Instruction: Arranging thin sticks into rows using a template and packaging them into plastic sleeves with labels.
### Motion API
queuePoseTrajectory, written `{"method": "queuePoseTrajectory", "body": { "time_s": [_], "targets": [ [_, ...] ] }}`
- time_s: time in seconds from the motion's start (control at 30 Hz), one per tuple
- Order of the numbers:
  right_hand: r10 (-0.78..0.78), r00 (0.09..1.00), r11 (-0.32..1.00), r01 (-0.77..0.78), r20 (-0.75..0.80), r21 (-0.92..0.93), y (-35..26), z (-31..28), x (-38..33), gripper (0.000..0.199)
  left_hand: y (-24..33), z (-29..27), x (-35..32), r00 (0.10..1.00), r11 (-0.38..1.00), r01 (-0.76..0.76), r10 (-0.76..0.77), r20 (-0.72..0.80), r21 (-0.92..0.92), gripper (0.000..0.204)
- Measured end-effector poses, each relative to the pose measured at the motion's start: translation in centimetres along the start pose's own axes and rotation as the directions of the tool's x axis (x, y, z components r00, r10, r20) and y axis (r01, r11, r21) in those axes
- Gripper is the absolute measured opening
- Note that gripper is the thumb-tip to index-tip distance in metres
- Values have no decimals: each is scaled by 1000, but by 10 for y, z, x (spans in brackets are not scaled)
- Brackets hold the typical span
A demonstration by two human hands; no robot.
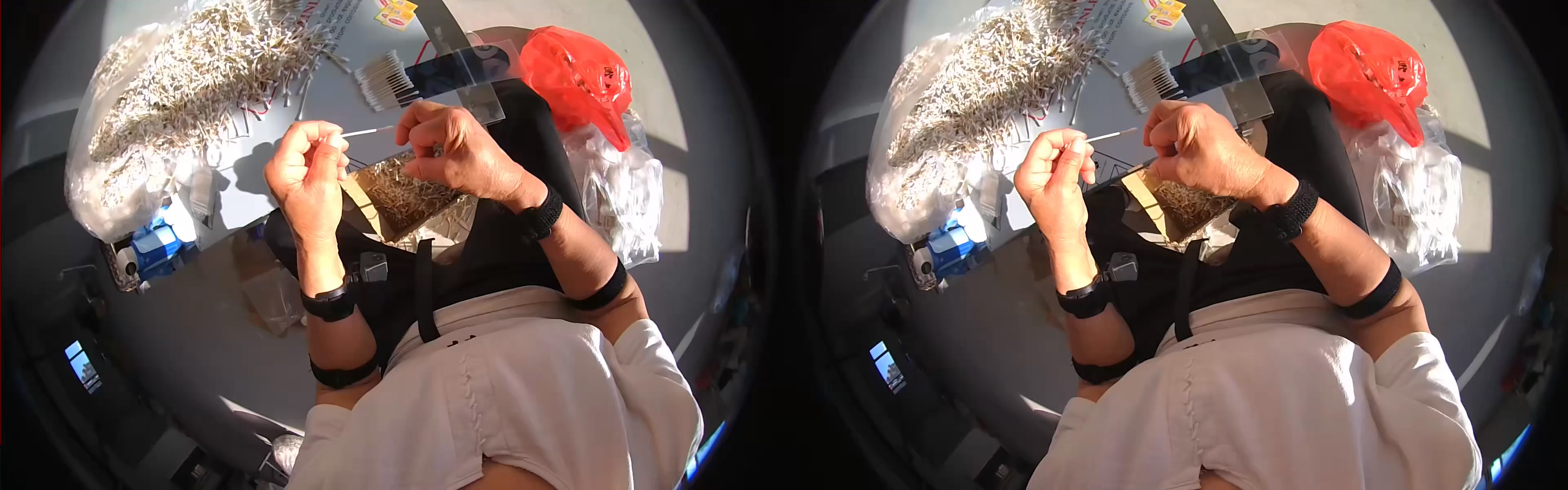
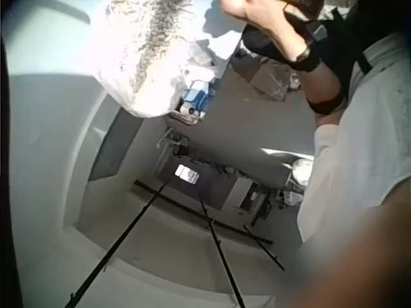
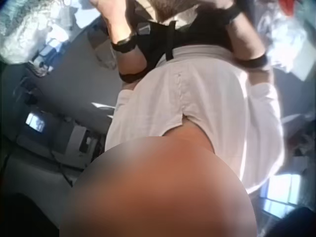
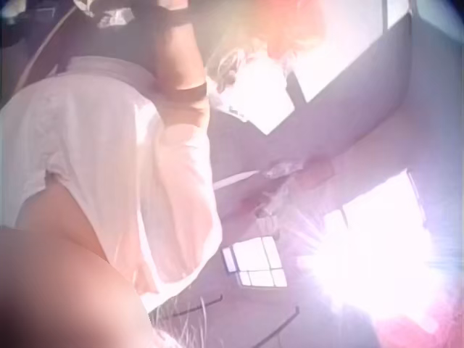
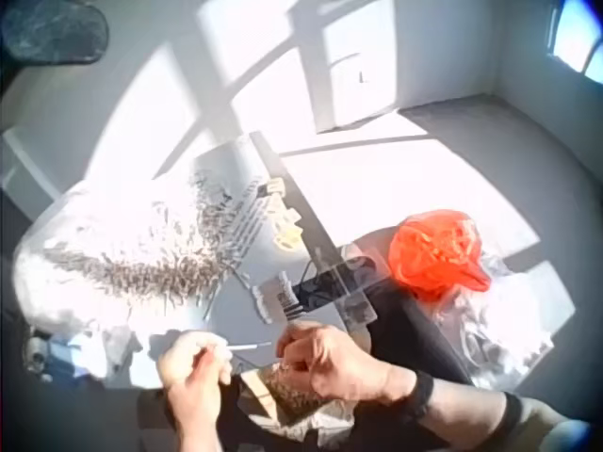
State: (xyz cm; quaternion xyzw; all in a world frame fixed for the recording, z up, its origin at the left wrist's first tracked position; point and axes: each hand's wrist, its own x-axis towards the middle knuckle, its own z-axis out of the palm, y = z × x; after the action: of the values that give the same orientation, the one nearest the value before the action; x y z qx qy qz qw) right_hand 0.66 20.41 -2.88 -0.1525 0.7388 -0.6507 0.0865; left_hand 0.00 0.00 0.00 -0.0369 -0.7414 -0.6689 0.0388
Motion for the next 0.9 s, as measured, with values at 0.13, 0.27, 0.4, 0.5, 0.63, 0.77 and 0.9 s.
{"method": "queuePoseTrajectory", "body": {
  "time_s": [0.13, 0.27, 0.4, 0.5, 0.63, 0.77, 0.9],
  "targets": [
    [-150, 989, 951, 141, -12, -277, -1, -1, -10, 10, -3, 0, -2, 1000, 1000, 26, -26, -6, -13, 5],
    [133, 986, 986, -142, -100, -90, -1, -1, -9, 15, -12, 6, -2, 999, 996, 50, -51, -4, -68, 6],
    [143, 979, 980, -120, -146, 157, 10, 8, -7, 10, -21, 19, -4, 989, 987, 137, -132, 66, -85, 4],
    [70, 976, 995, -55, -204, 79, 25, 8, -6, 9, -40, 23, -3, 983, 984, 173, -170, 72, -47, 3],
    [123, 958, 992, -118, -258, 36, 52, 2, -1, 7, -72, 23, 3, 986, 981, -19, -14, 168, 193, 7],
    [13, 945, 953, -110, -326, -281, 67, -4, 14, 7, -90, 34, 18, 971, 862, -224, 155, 184, 455, 15],
    [-68, 934, 919, -77, -349, -387, 80, -7, 38, 6, -105, 38, 38, 961, 773, -267, 174, 213, 575, 15]
  ]
}}
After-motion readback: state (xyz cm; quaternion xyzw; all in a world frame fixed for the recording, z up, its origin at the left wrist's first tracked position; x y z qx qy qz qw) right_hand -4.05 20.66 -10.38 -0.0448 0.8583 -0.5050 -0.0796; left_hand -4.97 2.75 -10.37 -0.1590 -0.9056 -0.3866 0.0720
